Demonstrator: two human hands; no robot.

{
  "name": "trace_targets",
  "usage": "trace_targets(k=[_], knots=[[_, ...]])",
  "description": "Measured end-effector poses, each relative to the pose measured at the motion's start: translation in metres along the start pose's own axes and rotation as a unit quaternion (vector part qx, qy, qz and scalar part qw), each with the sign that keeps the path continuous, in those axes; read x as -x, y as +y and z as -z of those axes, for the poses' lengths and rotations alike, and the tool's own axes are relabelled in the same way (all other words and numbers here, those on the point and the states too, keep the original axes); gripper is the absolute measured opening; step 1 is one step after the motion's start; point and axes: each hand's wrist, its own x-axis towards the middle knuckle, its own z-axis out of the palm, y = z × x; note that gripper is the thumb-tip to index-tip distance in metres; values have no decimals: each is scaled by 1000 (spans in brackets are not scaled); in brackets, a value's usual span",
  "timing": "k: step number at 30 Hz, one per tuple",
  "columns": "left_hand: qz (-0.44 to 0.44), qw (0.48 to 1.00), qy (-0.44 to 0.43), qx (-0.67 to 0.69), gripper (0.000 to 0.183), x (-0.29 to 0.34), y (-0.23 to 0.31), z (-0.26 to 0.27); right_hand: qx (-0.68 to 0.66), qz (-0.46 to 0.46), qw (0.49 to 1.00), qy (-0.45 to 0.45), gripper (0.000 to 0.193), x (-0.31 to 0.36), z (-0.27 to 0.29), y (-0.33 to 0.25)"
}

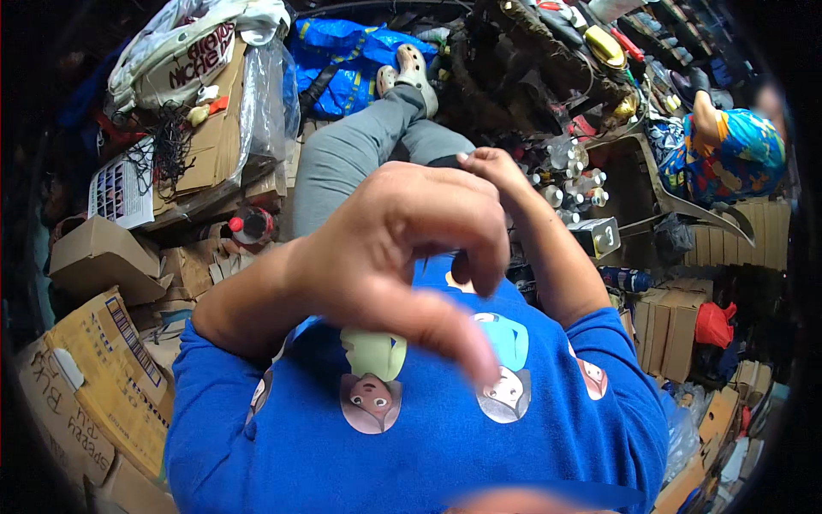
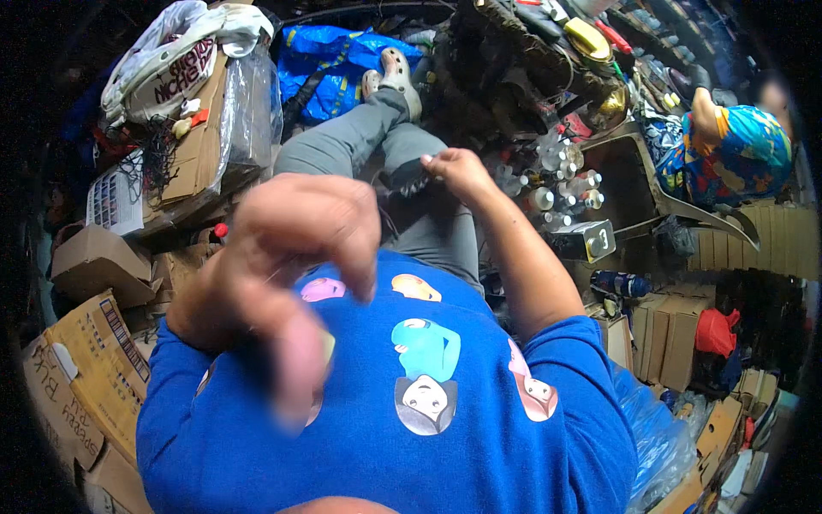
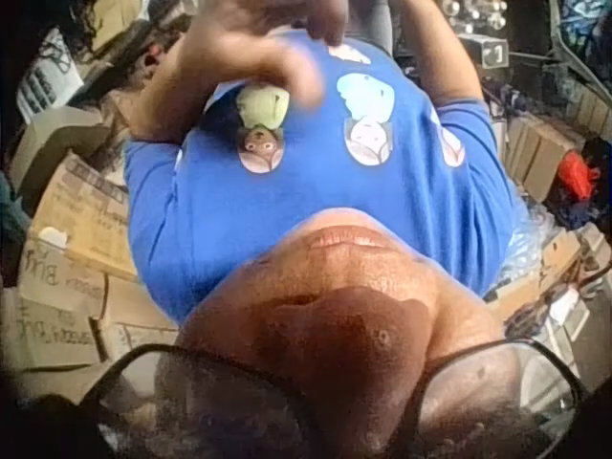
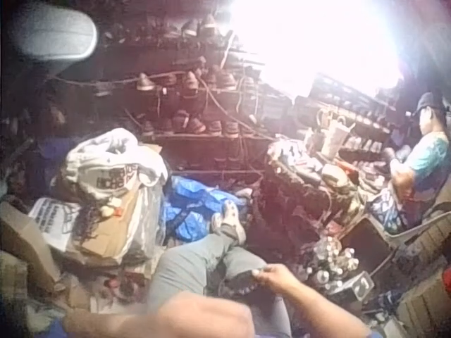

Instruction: The recorder is assembling or sewing small black fabric components, likely part of shoe manufacturing.

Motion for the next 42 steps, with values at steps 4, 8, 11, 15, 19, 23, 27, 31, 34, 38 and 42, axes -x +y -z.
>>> trace_targets(k=[4,8,11,15,19,23,27,31,34,38,42], knots=[[-108,990,-18,92,59,-8,18,9,24,-56,998,-16,29,-13,-1,14],[-113,987,68,93,44,-3,11,7,-29,-44,997,-54,27,-8,-18,0],[-95,990,88,56,38,-2,17,10,-66,-27,995,-74,26,-21,-14,10],[-99,985,132,56,37,0,8,9,-38,-38,995,-81,25,-26,-12,9],[-152,987,15,-52,33,-4,-12,51,-47,4,998,-52,27,-21,-12,10],[209,951,226,-41,18,19,-121,79,76,96,991,-54,38,1,-5,-26],[271,921,164,-227,32,41,-225,64,146,37,973,-177,34,-4,-10,-30],[295,910,129,-263,30,30,-232,43,188,123,959,-171,21,-2,-1,-21],[297,912,122,-257,28,30,-236,44,178,95,965,-169,22,13,5,-21],[293,918,118,-239,27,23,-235,45,94,63,985,-131,24,34,6,-19],[310,918,106,-224,25,17,-238,48,19,73,992,-102,25,45,14,-16]])
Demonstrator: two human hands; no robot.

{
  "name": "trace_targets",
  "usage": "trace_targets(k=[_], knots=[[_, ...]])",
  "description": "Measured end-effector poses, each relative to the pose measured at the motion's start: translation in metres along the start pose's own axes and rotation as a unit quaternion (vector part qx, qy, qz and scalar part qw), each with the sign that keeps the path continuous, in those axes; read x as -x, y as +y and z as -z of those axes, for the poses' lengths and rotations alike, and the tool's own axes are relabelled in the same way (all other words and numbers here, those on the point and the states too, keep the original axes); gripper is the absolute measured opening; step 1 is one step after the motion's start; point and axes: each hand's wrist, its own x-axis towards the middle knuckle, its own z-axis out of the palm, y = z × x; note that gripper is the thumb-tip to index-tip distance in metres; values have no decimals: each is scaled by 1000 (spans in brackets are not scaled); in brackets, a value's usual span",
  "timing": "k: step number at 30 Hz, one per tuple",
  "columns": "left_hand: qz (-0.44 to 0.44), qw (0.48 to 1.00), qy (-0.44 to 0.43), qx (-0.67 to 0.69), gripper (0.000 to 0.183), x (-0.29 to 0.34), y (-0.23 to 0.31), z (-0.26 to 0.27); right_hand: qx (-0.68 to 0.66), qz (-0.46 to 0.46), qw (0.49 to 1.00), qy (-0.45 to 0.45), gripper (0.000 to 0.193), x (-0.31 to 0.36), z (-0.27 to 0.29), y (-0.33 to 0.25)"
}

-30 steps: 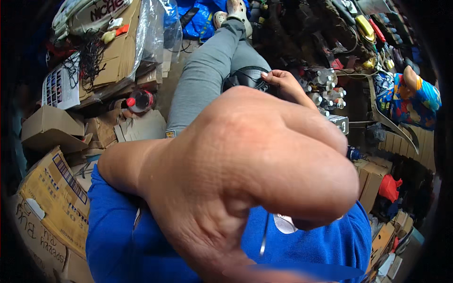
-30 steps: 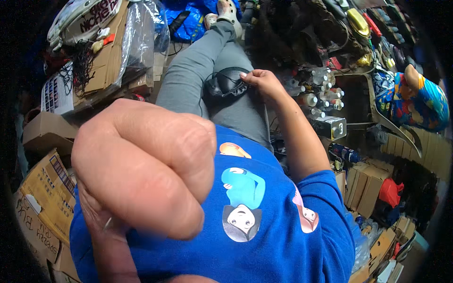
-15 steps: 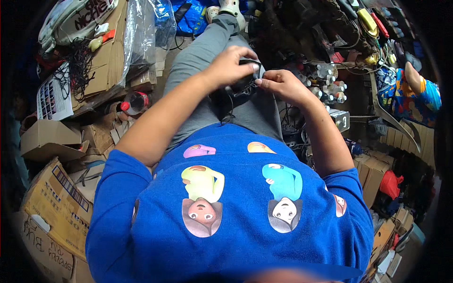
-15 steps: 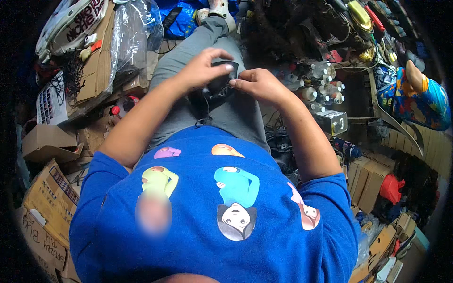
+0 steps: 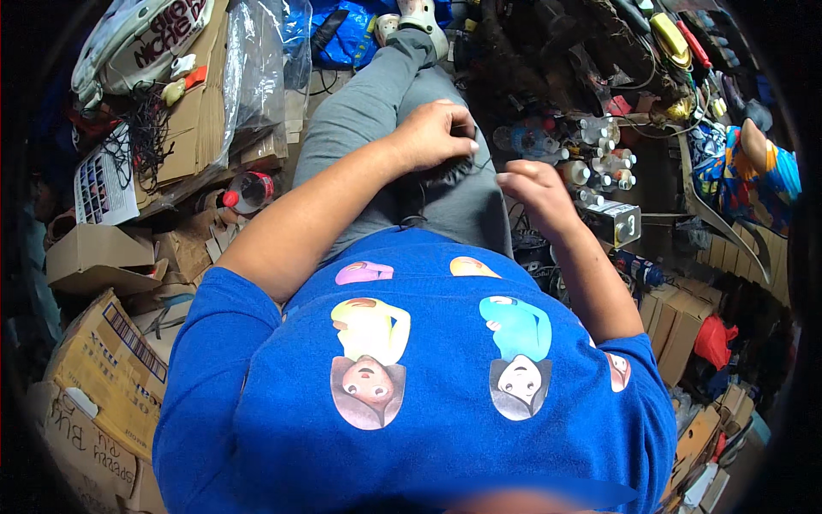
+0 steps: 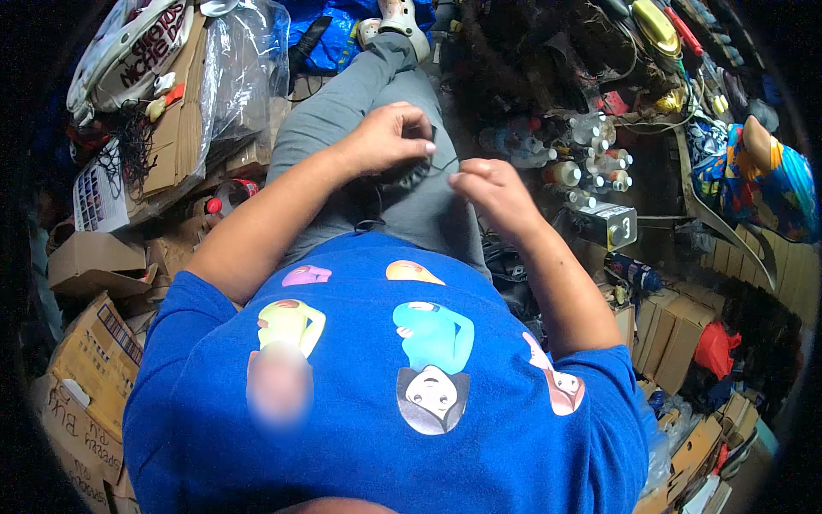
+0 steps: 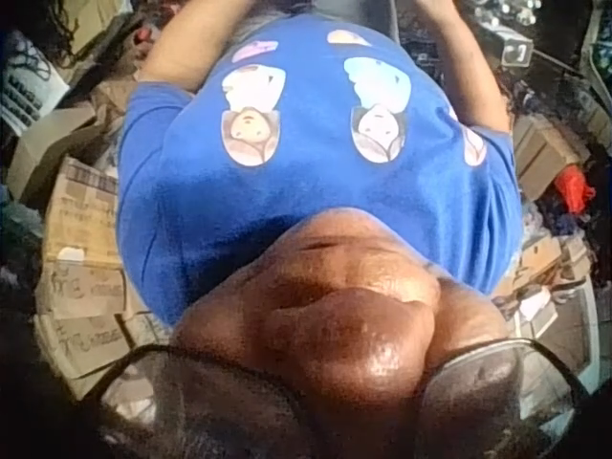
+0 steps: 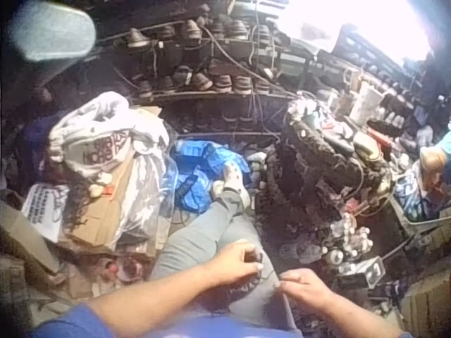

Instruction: The recorder is assembling or sewing small black fabric components, likely part of shoe manufacturing.

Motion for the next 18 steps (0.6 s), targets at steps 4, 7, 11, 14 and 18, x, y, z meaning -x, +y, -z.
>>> trace_targets(k=[4,7,11,14,18], knots=[[77,981,-104,147,22,-5,-5,14,-94,44,994,28,25,20,34,-29],[81,956,-170,226,22,-5,-8,31,47,109,991,62,13,7,22,-33],[115,953,-190,205,25,-11,1,31,194,126,971,51,24,-8,15,-11],[136,940,-207,234,27,-11,0,32,209,132,968,53,23,-15,9,-3],[124,943,-218,217,29,-10,4,37,259,119,957,49,23,-16,8,-4]])
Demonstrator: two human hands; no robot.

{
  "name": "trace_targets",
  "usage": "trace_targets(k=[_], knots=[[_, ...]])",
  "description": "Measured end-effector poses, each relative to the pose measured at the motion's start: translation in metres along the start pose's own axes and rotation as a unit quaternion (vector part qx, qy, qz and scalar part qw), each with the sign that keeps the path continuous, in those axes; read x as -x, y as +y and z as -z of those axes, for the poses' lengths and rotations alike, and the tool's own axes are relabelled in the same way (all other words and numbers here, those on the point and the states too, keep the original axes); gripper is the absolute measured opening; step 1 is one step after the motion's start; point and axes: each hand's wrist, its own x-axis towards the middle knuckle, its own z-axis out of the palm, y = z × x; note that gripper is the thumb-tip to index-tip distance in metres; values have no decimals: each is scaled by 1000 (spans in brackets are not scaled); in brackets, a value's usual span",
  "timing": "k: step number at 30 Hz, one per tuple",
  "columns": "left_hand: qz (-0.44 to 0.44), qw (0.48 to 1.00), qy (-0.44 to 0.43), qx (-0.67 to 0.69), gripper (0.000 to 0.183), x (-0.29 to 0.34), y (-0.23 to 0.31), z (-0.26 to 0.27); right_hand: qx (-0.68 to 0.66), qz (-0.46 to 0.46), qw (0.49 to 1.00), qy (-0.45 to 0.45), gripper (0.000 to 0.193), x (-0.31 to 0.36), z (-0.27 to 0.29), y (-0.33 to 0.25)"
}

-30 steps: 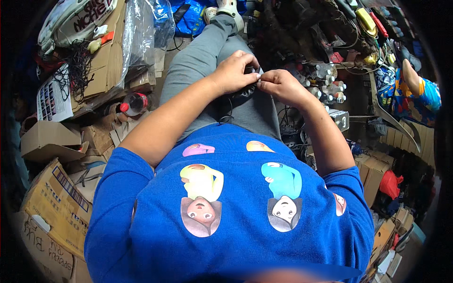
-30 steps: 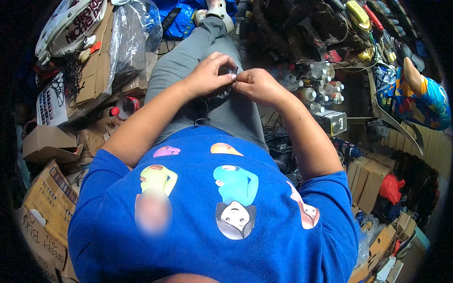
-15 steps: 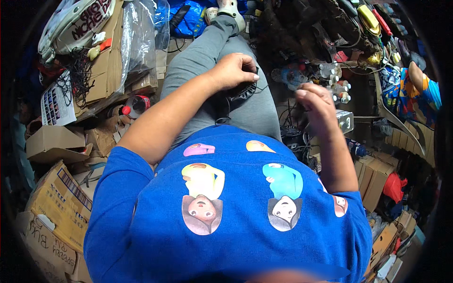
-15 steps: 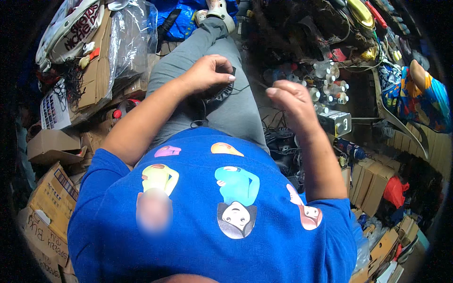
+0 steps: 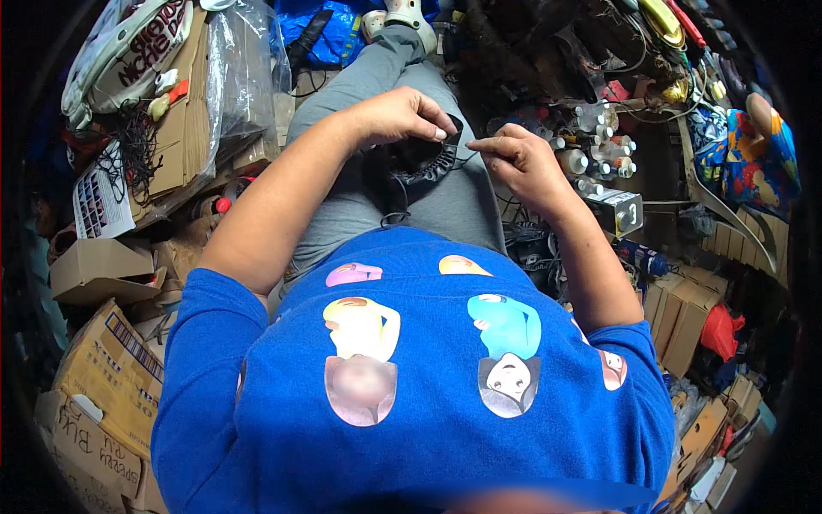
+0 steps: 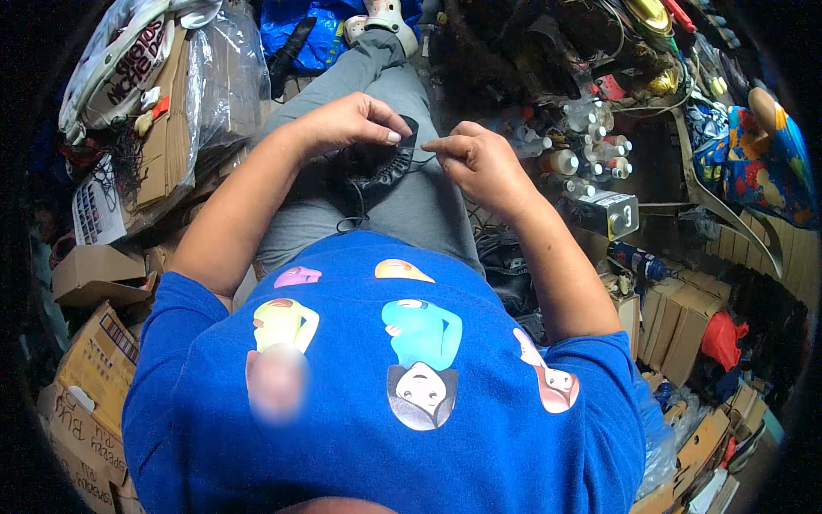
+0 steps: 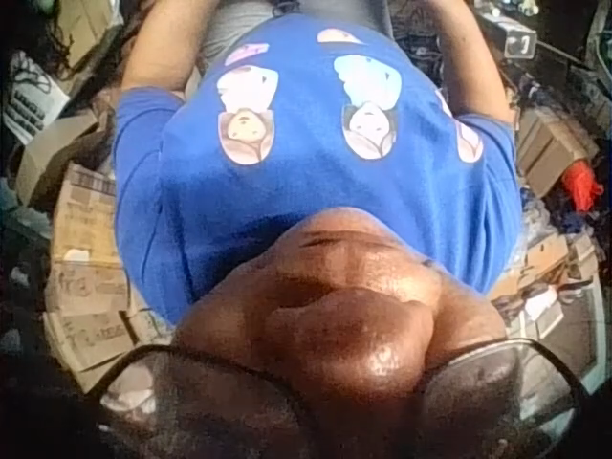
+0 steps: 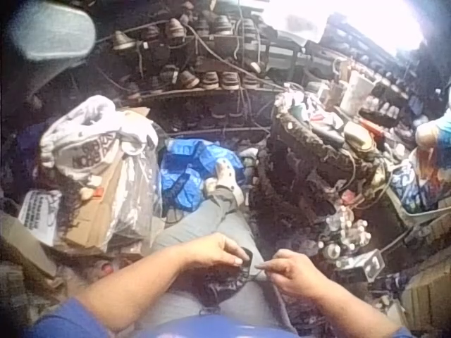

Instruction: The recorder is assembling or sewing small black fabric components, likely part of shoe manufacturing.

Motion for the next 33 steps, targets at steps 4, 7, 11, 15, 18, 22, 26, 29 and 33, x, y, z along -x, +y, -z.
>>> trace_targets(k=[4,7,11,15,18,22,26,29,33], knots=[[4,999,-18,-32,30,-1,-1,2,25,-8,1000,-5,22,0,3,-7],[14,999,-24,-37,31,2,7,0,47,-6,999,-6,23,0,4,-10],[20,999,-26,-41,31,0,4,2,57,-17,998,-9,24,1,3,-14],[13,998,-28,-53,30,-5,3,3,74,-8,997,6,25,1,-4,-13],[5,998,-41,-50,29,-13,-1,7,49,23,999,2,27,-2,-11,-4],[2,993,-55,-100,31,-15,2,9,-79,-26,995,-52,27,-16,-5,26],[4,984,-81,-156,32,-16,10,10,-196,-24,968,-157,21,-28,-8,63],[7,986,-75,-151,33,-18,3,13,-318,-59,926,-192,20,-34,-12,67],[-3,987,-83,-134,32,-19,0,15,-420,-89,879,-208,21,-37,-16,75]])
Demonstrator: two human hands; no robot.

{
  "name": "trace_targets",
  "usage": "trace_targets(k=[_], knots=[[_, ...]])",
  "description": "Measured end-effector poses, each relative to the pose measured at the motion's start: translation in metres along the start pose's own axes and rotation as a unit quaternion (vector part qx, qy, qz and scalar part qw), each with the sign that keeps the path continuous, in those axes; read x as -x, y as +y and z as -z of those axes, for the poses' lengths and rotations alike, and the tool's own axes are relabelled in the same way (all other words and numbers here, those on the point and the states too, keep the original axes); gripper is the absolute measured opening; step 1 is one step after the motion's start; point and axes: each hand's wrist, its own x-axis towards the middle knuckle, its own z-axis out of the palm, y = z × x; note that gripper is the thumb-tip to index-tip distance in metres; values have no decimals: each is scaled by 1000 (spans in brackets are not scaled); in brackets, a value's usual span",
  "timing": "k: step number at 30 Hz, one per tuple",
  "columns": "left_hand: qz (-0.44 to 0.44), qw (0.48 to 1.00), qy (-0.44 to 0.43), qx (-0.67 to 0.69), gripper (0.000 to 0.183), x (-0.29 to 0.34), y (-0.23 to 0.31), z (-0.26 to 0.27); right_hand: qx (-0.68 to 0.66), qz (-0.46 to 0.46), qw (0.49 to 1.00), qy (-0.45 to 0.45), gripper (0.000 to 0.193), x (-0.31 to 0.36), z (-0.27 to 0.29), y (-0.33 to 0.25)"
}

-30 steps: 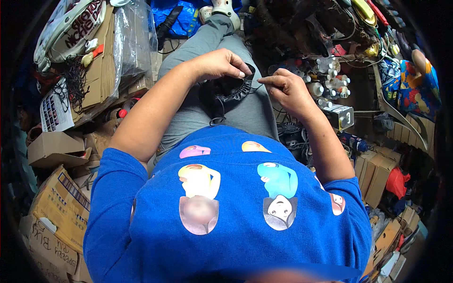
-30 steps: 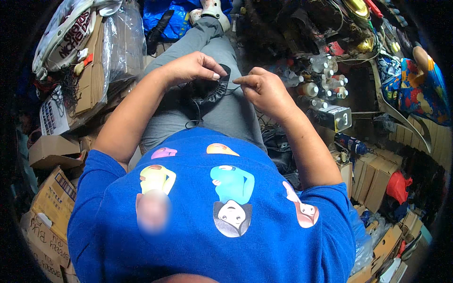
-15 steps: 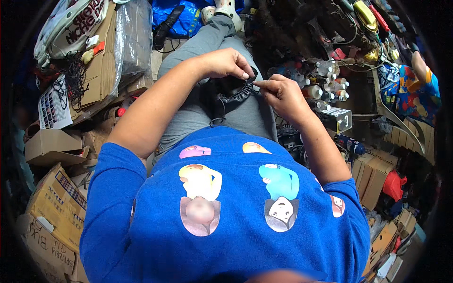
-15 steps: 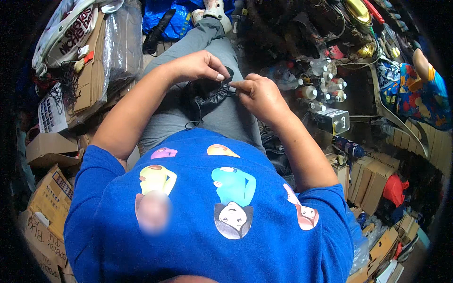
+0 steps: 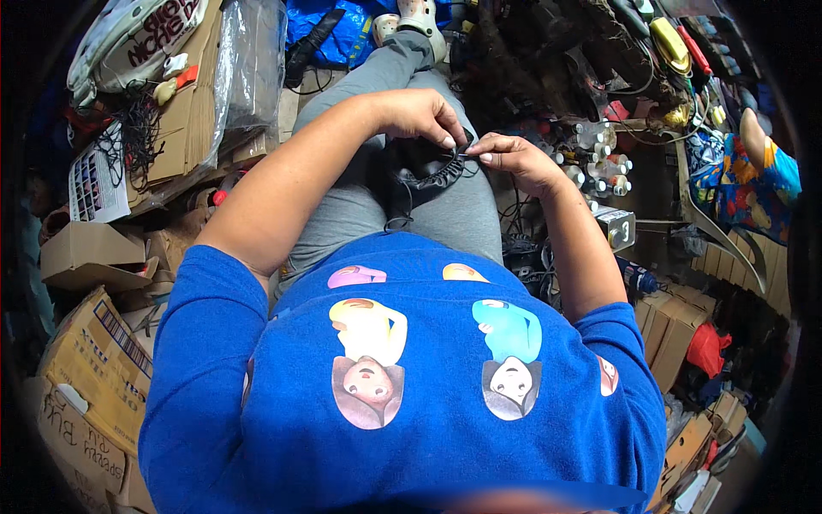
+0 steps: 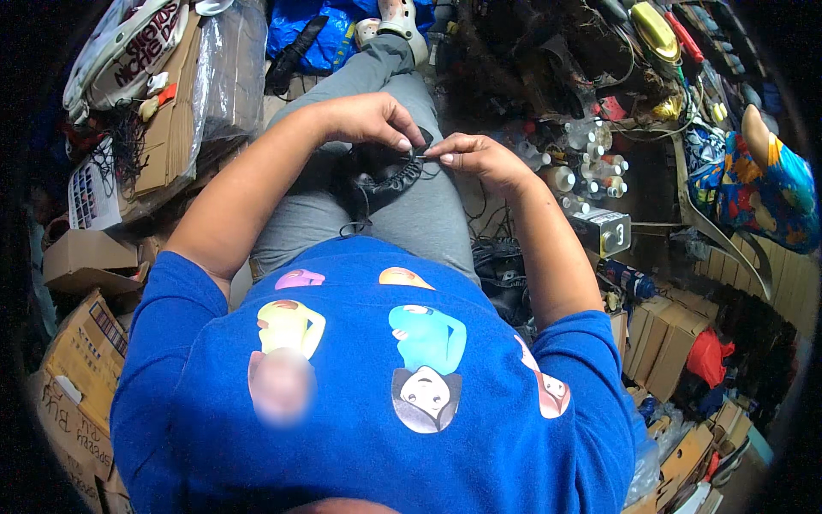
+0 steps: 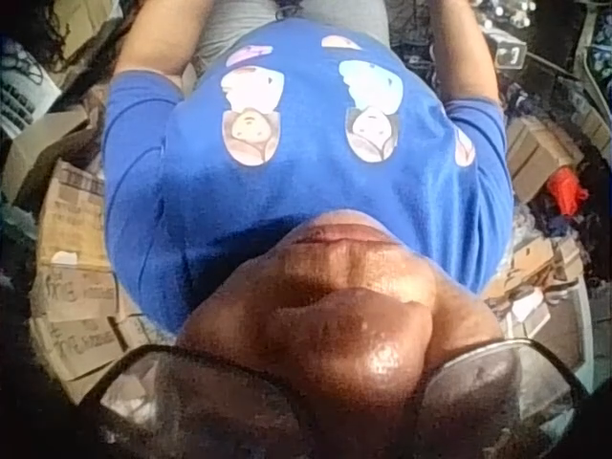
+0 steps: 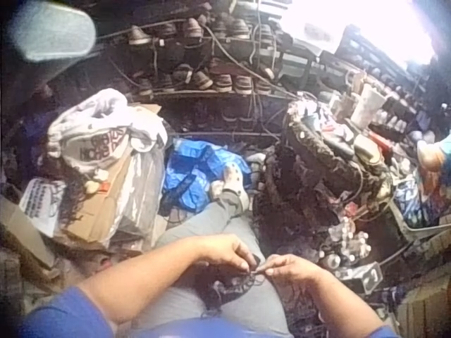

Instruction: The recorder is assembling or sewing small black fabric components, likely part of shoe manufacturing.

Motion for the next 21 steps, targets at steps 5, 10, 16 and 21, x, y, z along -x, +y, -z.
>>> trace_targets(k=[5,10,16,21], knots=[[-4,1000,9,18,32,0,-1,-1,-41,-17,999,2,21,-1,1,1],[3,996,92,-22,27,5,4,-10,177,45,979,92,22,6,-25,-11],[-81,903,323,-272,31,47,-3,-43,327,112,920,184,31,24,-56,-21],[-44,918,367,-141,31,67,5,-80,503,136,814,255,33,34,-79,-13]])
